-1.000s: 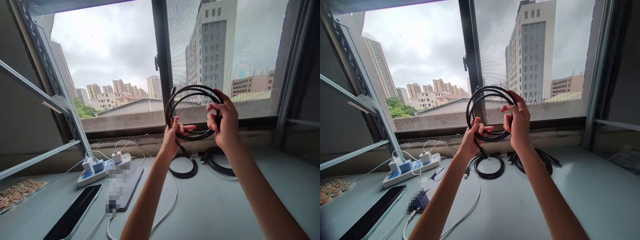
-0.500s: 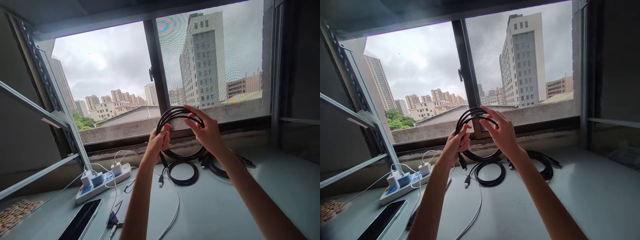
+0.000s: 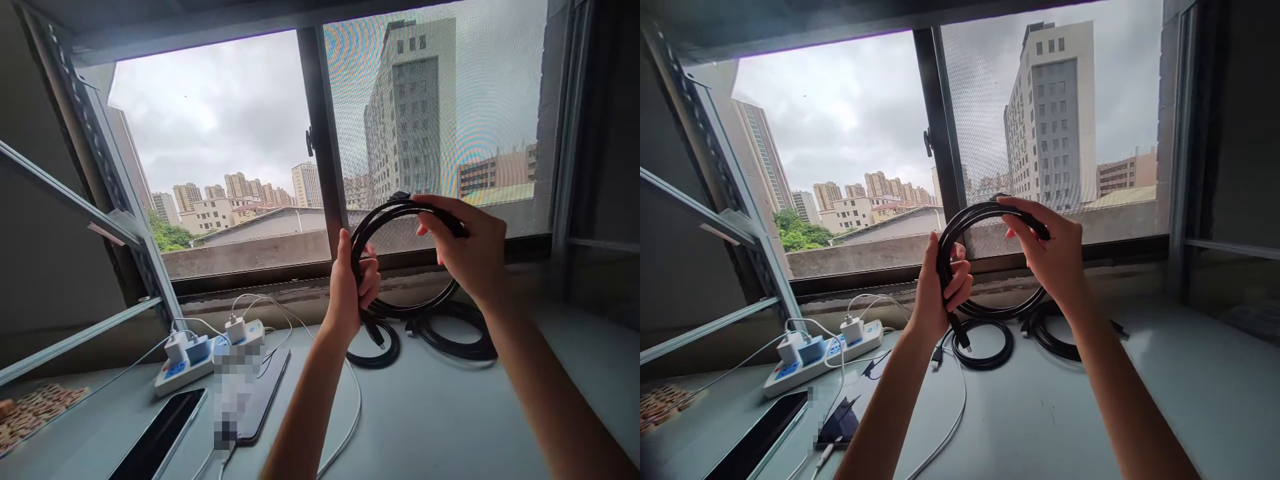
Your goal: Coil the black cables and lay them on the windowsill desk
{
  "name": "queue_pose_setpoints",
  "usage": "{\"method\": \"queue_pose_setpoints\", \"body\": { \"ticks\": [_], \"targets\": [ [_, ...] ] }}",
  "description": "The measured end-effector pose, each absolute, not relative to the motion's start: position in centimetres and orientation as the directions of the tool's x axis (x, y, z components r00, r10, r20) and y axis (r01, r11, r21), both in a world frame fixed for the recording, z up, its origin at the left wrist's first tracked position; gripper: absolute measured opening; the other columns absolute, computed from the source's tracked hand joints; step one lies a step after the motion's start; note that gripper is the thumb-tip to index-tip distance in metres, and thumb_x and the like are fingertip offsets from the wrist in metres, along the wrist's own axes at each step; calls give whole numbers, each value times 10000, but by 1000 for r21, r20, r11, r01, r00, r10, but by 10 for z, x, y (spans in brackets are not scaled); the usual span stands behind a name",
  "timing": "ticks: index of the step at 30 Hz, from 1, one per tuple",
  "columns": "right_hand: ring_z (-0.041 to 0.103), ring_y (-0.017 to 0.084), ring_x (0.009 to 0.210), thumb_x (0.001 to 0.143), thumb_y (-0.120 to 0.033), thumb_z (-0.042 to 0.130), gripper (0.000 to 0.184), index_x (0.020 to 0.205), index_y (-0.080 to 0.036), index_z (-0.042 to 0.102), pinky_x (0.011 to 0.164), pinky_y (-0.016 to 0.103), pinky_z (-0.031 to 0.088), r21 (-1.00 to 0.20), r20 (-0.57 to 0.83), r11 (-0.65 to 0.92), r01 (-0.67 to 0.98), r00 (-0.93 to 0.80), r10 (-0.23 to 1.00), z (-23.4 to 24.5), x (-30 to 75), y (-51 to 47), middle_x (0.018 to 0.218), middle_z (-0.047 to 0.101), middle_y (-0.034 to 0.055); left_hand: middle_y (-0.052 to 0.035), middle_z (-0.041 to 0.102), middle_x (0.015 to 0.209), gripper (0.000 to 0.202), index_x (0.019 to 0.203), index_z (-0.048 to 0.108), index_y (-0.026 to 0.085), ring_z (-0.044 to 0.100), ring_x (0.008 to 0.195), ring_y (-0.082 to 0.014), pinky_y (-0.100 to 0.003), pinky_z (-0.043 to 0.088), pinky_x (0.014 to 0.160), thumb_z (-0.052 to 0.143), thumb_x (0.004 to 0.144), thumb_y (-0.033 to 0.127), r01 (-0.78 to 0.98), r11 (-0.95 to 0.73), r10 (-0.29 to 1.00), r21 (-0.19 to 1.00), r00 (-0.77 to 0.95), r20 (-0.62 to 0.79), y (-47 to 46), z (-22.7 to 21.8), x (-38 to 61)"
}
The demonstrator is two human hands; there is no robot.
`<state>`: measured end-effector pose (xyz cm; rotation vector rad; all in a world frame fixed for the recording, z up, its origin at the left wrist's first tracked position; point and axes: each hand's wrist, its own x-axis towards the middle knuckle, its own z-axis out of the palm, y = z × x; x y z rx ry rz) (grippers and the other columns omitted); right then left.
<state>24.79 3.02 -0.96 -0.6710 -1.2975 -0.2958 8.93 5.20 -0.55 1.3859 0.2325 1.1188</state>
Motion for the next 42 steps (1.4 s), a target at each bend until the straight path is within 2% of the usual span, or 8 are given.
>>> {"method": "queue_pose_setpoints", "body": {
  "ticks": [5,10,20,27,32,36,39,42],
  "targets": [
    [371,77,342,872,-296,639,176,1035,-272,700,305,199,286,-306,941,789,533,296,165,-8,243,25,639,580,-24,84,226,334,405,676,460,195,184,265,-53,-181,99,310,335,881,522,-487,-129,676,864,594,436,53,-2,82],
    [366,68,342,863,-268,646,148,998,-258,706,304,188,273,-332,936,803,495,281,214,-6,235,19,628,579,-31,82,238,356,307,712,488,193,205,275,-62,-180,124,309,349,848,431,-478,-210,694,853,541,475,56,0,76],
    [365,63,357,862,-250,632,110,933,-200,699,311,166,265,-381,922,834,400,236,308,-7,228,27,596,565,-34,82,392,407,387,777,517,207,381,268,-76,-187,250,291,485,809,591,-239,-521,765,819,295,572,59,2,75],
    [371,63,379,878,-265,633,118,972,-214,682,358,171,304,-320,947,795,515,201,251,-9,233,29,608,570,-42,71,350,338,459,558,505,182,355,247,-61,-193,251,276,556,779,581,-146,-667,697,730,225,681,60,-8,86],
    [460,94,422,823,-362,699,333,1111,-238,591,382,189,378,-343,925,754,560,342,167,-13,233,39,697,579,-28,82,279,328,520,476,346,199,284,240,-43,-202,160,264,579,771,558,-118,-682,707,722,148,692,55,-8,86],
    [481,90,417,820,-404,694,491,1244,-252,500,379,211,425,-376,912,737,562,366,186,-16,229,48,897,591,24,76,253,353,559,424,290,187,235,283,-25,-213,135,303,596,774,495,14,-792,610,610,77,789,53,2,75],
    [532,118,515,830,-399,678,569,1323,-257,430,395,213,453,-353,928,752,557,313,203,-18,221,51,1025,571,58,75,240,366,558,386,314,175,206,326,-27,-224,134,335,649,735,452,91,-822,566,562,28,824,55,9,65],
    [552,140,613,830,-401,670,510,1284,-250,494,449,218,483,-304,948,744,596,264,175,-19,210,53,1030,561,56,68,264,380,510,380,398,162,222,373,-37,-225,150,366,684,699,439,182,-841,520,510,9,854,54,13,56]
  ]
}}
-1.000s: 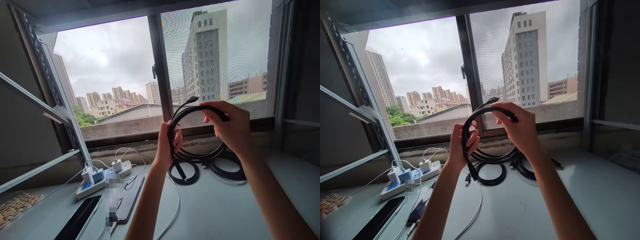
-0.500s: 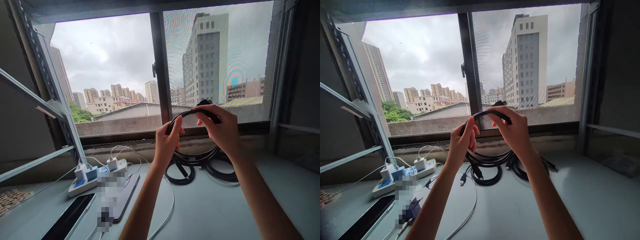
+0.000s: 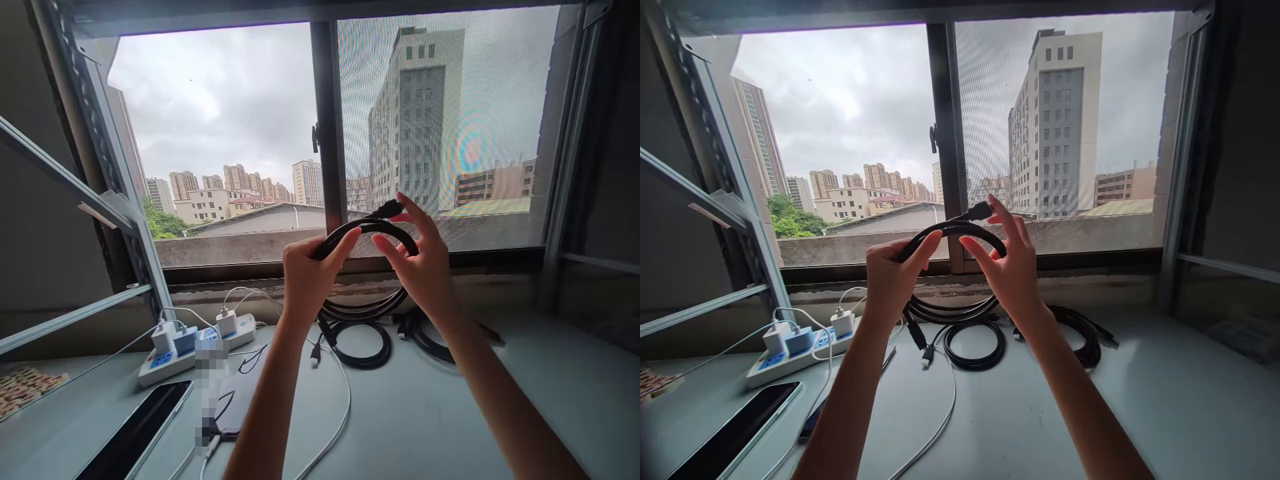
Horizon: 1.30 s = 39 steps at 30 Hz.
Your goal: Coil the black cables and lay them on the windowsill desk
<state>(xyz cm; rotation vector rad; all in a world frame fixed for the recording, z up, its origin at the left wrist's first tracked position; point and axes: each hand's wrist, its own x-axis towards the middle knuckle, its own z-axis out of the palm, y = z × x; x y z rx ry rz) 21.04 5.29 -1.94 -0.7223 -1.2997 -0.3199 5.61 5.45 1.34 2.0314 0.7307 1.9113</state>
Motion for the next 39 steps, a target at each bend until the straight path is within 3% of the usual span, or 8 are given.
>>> {"method": "queue_pose_setpoints", "body": {
  "ticks": [5,9,17,26,30,32,36,39],
  "targets": [
    [491,72,435,816,-381,659,314,1069,-197,641,368,193,418,-447,881,765,464,378,285,-22,201,54,994,585,54,58,281,385,498,383,442,156,242,405,-52,-232,158,388,684,692,463,318,-843,457,434,0,889,53,16,47],
    [469,85,371,762,-431,705,333,940,-152,668,317,172,344,-588,795,764,264,360,488,-22,204,53,670,595,1,60,271,391,507,379,419,160,243,406,-53,-228,165,389,684,688,462,325,-838,461,438,-8,887,57,16,46],
    [425,86,318,671,-393,759,371,494,-154,537,300,161,310,-670,707,705,234,492,509,-14,222,45,388,453,-35,72,207,428,519,423,305,172,189,396,-41,-213,151,365,674,708,399,178,-856,491,485,-13,871,43,12,64],
    [323,39,276,640,-458,813,442,527,-158,508,230,143,181,-793,577,602,-90,203,791,-4,229,13,396,437,-49,67,274,359,546,398,306,187,218,307,-31,-231,129,318,652,740,436,-14,-823,564,568,105,819,42,12,65],
    [247,27,265,649,-460,804,396,558,-172,547,323,162,351,-791,593,580,-196,-10,805,-4,222,8,335,276,-119,71,240,336,570,415,289,206,195,274,-35,-260,76,303,629,741,527,-97,-718,670,689,172,722,53,11,60],
    [241,33,261,673,-472,773,365,573,-183,574,369,187,409,-777,619,602,-185,-48,784,-5,219,8,321,258,-124,73,237,326,584,425,273,214,187,258,-36,-270,64,296,604,743,575,-115,-672,704,731,206,679,55,11,58],
    [383,70,302,787,-463,684,317,653,-178,645,363,205,423,-724,690,690,-29,3,724,-7,217,8,417,466,-52,69,230,307,614,431,236,219,182,255,-37,-280,62,301,567,740,635,-125,-648,701,751,287,652,56,12,56],
    [457,96,359,764,-419,737,303,958,-194,680,344,199,421,-661,750,742,114,88,655,-7,216,8,517,518,-48,75,209,318,615,450,220,221,171,264,-37,-278,58,303,564,739,641,-122,-600,743,791,282,607,56,12,59]
  ]
}}
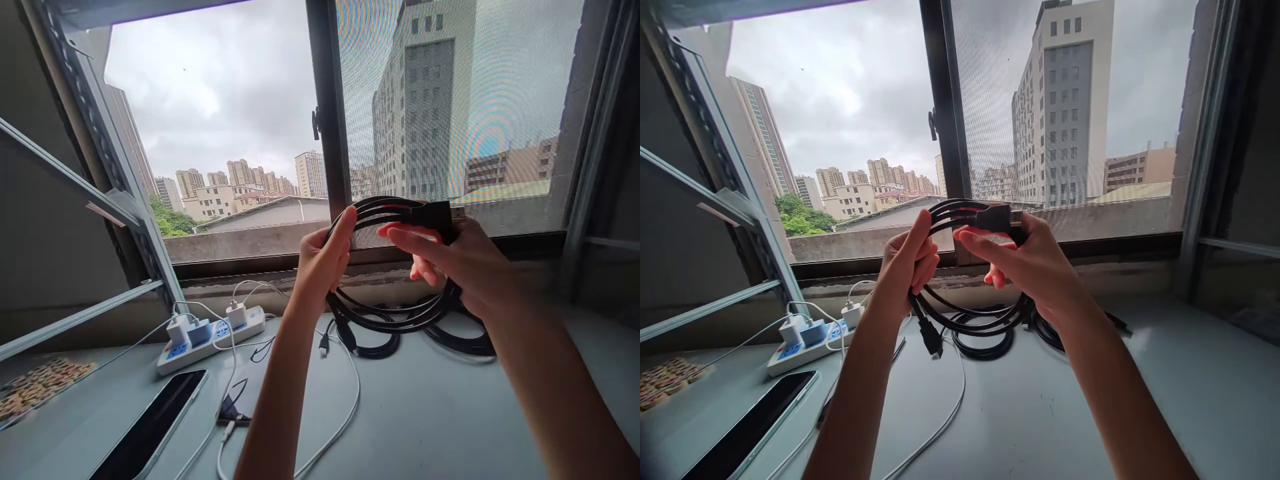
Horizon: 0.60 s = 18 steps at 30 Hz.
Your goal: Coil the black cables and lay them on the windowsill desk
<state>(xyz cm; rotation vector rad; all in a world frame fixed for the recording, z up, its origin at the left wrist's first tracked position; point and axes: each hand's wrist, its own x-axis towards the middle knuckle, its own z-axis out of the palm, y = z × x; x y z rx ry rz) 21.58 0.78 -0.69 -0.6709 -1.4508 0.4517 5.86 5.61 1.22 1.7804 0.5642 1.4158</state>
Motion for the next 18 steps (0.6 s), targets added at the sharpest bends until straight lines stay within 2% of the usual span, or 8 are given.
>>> {"method": "queue_pose_setpoints", "body": {
  "ticks": [2,4,7,9,14,18],
  "targets": [
    [501,111,409,743,-399,760,506,1190,-236,587,307,177,378,-619,785,766,172,146,601,-6,215,8,609,550,-42,80,200,329,604,464,222,219,170,268,-35,-271,59,302,562,747,631,-119,-555,778,823,276,564,58,11,61],
    [524,109,449,780,-390,727,539,1264,-262,527,293,160,352,-585,811,784,206,169,561,-5,215,8,714,579,-22,84,200,332,588,472,243,215,171,268,-34,-263,64,306,550,762,623,-127,-524,790,843,298,536,60,10,63],
    [527,93,467,839,-359,675,310,1117,-236,618,293,143,344,-542,840,803,247,166,516,-4,216,11,757,576,-9,85,207,326,583,478,250,208,180,260,-31,-252,74,309,528,778,624,-152,-493,775,857,371,512,62,8,63],
    [520,87,463,845,-340,676,222,1027,-219,643,299,136,348,-512,859,816,268,178,481,-5,216,14,736,563,-14,85,207,321,592,479,234,206,182,254,-29,-247,74,307,518,783,626,-168,-475,764,864,409,500,64,7,62],
    [493,70,427,829,-333,691,187,945,-200,628,315,140,352,-500,862,827,258,243,445,-7,216,24,760,568,-16,89,205,319,588,483,256,200,195,248,-26,-229,73,306,536,767,632,-220,-405,776,887,431,461,72,4,64],
    [440,61,399,797,-316,702,181,898,-181,635,332,149,304,-507,853,826,245,283,439,-12,217,43,678,545,-29,92,225,336,581,487,296,198,294,259,-39,-199,154,311,571,723,652,-194,-369,831,909,370,416,88,-5,69]
  ]
}}
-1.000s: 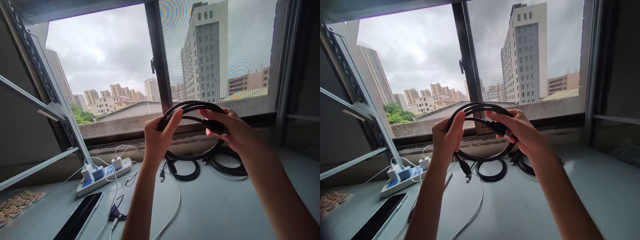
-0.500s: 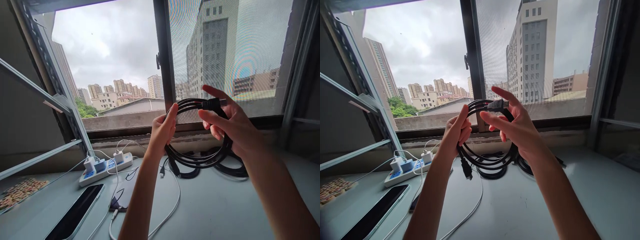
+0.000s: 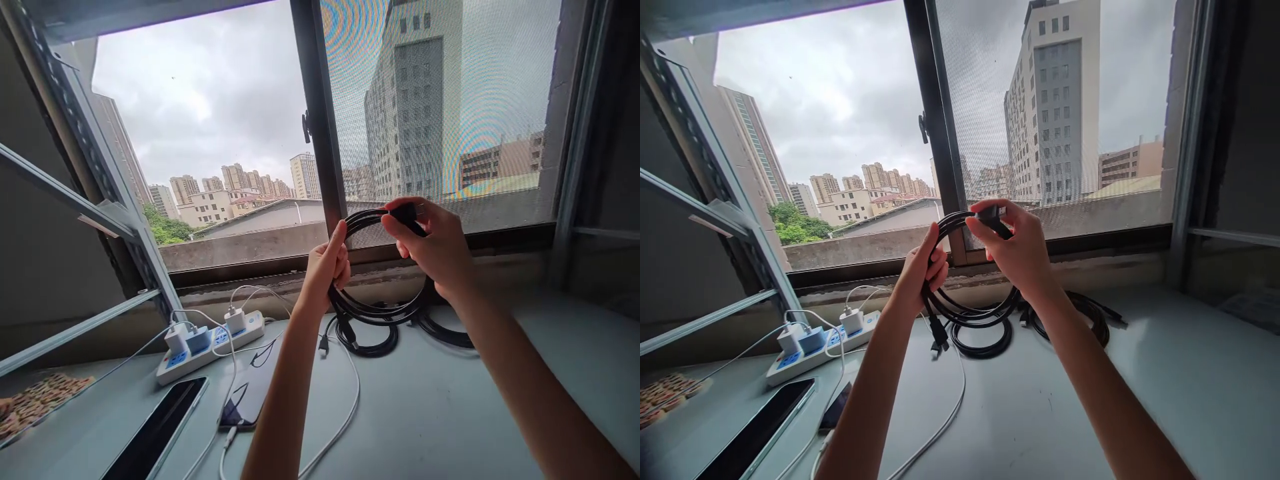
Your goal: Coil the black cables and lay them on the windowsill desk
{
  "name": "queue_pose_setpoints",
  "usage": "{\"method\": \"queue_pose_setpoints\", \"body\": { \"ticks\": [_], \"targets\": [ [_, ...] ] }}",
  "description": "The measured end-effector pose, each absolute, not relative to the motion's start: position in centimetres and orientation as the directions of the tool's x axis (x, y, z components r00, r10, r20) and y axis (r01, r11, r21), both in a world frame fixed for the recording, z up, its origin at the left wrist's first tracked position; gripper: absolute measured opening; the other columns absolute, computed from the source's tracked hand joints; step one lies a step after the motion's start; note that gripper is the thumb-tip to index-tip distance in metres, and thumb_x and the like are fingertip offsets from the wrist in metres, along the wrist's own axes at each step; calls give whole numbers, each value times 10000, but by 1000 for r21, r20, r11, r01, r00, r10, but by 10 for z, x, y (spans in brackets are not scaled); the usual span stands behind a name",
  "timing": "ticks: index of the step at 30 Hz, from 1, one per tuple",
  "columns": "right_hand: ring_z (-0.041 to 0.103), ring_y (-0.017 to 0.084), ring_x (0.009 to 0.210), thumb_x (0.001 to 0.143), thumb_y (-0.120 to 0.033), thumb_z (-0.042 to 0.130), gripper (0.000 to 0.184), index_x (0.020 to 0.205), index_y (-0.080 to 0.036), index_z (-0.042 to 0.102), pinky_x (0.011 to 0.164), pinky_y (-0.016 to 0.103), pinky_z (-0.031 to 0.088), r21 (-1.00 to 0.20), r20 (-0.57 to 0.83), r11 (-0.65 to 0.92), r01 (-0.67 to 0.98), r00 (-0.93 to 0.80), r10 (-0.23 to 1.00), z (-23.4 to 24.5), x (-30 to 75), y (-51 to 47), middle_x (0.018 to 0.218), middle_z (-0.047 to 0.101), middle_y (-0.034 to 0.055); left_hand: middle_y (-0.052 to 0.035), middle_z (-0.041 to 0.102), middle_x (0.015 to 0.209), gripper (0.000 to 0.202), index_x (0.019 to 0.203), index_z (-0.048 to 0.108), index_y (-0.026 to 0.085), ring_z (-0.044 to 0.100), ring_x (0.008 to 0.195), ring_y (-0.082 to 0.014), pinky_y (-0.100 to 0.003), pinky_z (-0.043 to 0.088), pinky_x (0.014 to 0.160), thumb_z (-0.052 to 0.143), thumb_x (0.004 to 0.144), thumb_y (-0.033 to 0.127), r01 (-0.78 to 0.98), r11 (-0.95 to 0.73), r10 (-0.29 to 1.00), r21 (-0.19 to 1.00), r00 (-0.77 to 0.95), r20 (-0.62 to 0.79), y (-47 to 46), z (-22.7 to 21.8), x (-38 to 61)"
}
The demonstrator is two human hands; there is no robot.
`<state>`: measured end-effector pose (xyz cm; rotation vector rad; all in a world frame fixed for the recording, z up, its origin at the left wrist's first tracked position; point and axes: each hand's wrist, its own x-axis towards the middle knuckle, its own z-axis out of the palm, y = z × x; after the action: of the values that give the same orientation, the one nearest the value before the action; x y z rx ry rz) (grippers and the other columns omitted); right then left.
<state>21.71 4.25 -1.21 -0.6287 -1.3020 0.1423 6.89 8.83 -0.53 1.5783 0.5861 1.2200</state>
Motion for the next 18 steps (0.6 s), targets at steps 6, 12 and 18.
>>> {"method": "queue_pose_setpoints", "body": {
  "ticks": [6,12,18],
  "targets": [
    [466,103,474,674,-497,718,411,850,-135,632,381,166,320,-637,734,739,218,463,496,-37,224,94,588,506,-23,1,558,485,429,605,496,162,568,480,-118,-188,406,458,614,743,550,293,-345,915,892,318,249,126,-35,63],
    [538,118,466,724,-525,671,455,921,-120,610,366,152,350,-755,649,597,271,441,620,-63,227,127,578,502,-35,-25,646,566,219,817,539,158,628,522,-176,-259,500,503,478,889,356,475,-103,934,874,348,-79,156,-70,58],
    [650,162,592,854,-256,615,186,975,-117,591,410,155,462,-801,576,433,415,332,747,-84,232,140,698,608,19,-21,639,618,278,973,523,136,641,564,-151,-238,514,559,319,959,324,568,-48,958,822,259,-123,175,-88,56]
  ]
}}
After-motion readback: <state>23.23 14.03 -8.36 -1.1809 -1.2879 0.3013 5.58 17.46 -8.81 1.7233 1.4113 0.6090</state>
